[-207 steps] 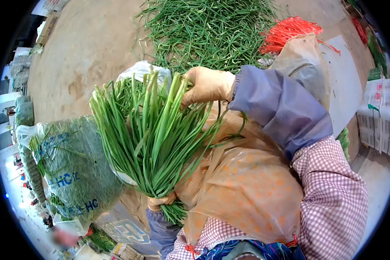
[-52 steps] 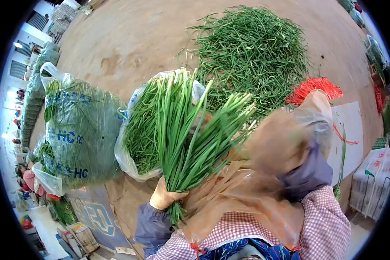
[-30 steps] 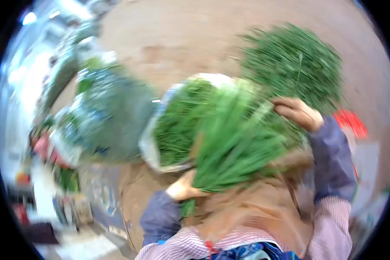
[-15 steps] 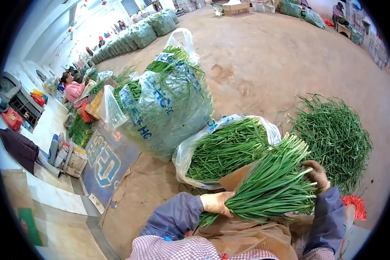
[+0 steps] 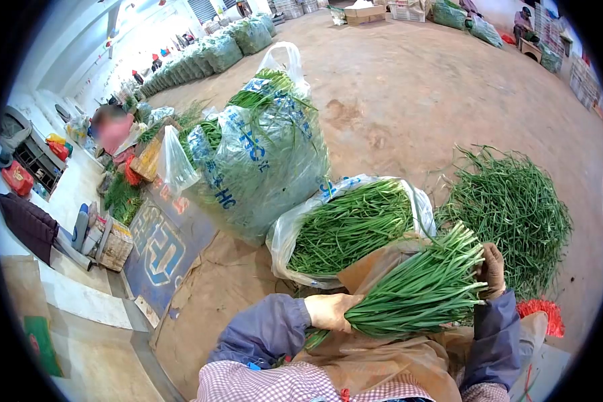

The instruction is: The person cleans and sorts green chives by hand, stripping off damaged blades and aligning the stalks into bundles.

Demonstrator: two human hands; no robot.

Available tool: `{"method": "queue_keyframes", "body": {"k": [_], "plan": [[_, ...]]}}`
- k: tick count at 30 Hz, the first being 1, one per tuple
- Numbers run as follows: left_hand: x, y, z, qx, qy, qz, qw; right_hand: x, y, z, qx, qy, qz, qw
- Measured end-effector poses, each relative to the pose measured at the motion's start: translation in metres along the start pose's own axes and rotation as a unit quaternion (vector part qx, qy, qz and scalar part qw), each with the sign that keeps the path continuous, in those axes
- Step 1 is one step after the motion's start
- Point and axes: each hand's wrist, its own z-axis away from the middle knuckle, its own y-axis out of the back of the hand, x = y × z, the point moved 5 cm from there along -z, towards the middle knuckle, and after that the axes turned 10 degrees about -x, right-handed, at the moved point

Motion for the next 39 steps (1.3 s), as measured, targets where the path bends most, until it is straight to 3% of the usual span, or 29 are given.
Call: {"method": "queue_keyframes", "body": {"k": [1, 2, 3, 6, 10, 12, 13, 25, 29, 33, 36, 39], "plan": [[-0.001, -0.001, -0.001, -0.003, -0.007, 0.003, 1.0, -0.001, -0.001, -0.001, -0.016, 0.006, -0.006, 1.0], [-0.002, -0.001, -0.002, -0.005, -0.013, 0.006, 1.0, -0.003, -0.017, 0.0, -0.096, -0.024, -0.037, 0.994], [-0.001, -0.001, -0.003, -0.009, -0.02, 0.008, 1.0, 0.0, -0.036, -0.002, -0.134, -0.029, 0.016, 0.99], [0.004, 0.004, 0.002, -0.022, -0.021, 0.015, 0.999, 0.02, -0.046, 0.003, -0.139, -0.15, -0.114, 0.972], [-0.006, -0.002, 0.0, -0.03, -0.039, 0.075, 0.996, 0.02, -0.046, 0.005, -0.203, -0.166, -0.131, 0.956], [-0.005, 0.0, 0.001, -0.027, -0.026, 0.059, 0.998, 0.027, -0.033, 0.008, -0.084, -0.237, -0.311, 0.916], [-0.004, 0.001, 0.002, -0.025, -0.02, 0.051, 0.998, 0.028, -0.032, 0.009, -0.065, -0.246, -0.321, 0.912], [-0.007, 0.006, 0.003, -0.058, -0.007, 0.064, 0.996, 0.032, -0.041, 0.024, -0.038, -0.249, -0.219, 0.942], [-0.003, 0.009, 0.004, -0.064, -0.006, 0.057, 0.996, 0.02, -0.043, 0.025, -0.042, -0.174, -0.191, 0.965], [-0.01, 0.005, 0.001, -0.052, -0.039, 0.071, 0.995, -0.015, -0.038, 0.015, -0.057, -0.01, -0.166, 0.984], [-0.01, 0.005, -0.004, -0.056, -0.023, 0.072, 0.996, -0.047, -0.025, 0.01, -0.105, 0.132, -0.213, 0.962], [-0.016, 0.005, -0.007, -0.059, -0.016, 0.07, 0.996, -0.038, 0.05, -0.007, -0.076, 0.233, -0.279, 0.928]]}}
